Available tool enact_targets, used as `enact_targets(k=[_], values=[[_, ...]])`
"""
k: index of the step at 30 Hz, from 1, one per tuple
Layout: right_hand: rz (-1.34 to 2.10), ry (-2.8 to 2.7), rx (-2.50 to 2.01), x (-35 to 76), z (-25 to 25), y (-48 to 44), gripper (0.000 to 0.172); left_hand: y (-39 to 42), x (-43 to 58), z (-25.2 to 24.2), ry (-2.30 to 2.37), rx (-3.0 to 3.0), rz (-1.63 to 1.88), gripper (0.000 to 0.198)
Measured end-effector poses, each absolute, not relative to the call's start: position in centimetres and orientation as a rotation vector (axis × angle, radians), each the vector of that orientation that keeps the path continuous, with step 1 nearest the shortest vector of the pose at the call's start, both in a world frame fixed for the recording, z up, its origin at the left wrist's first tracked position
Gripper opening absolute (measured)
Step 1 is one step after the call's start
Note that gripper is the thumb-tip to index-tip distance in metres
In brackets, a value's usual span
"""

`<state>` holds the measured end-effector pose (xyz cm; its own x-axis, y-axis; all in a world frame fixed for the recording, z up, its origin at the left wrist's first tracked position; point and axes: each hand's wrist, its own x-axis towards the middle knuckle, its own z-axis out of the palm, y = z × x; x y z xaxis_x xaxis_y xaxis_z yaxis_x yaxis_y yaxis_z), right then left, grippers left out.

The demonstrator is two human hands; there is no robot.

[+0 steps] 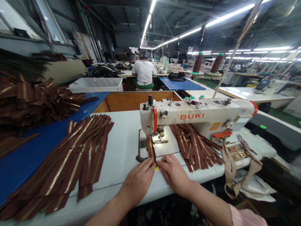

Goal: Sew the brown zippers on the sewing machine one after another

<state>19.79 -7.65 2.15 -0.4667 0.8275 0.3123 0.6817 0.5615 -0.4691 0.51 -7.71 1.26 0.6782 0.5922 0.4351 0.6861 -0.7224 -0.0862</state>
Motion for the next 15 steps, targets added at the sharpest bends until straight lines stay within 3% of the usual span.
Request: enact_targets(k=[9,15], values=[[0.342,-2.301,-1.174,19.81,1.9,-7.7,0.021,-7.46,0.01,2.04,-0.933,-2.697,-0.555,0.031],[0.022,-2.482,-1.168,19.43,2.13,-7.63,0.013,-7.59,-0.39,2.18,-0.937,-2.761,-0.602,0.032]])
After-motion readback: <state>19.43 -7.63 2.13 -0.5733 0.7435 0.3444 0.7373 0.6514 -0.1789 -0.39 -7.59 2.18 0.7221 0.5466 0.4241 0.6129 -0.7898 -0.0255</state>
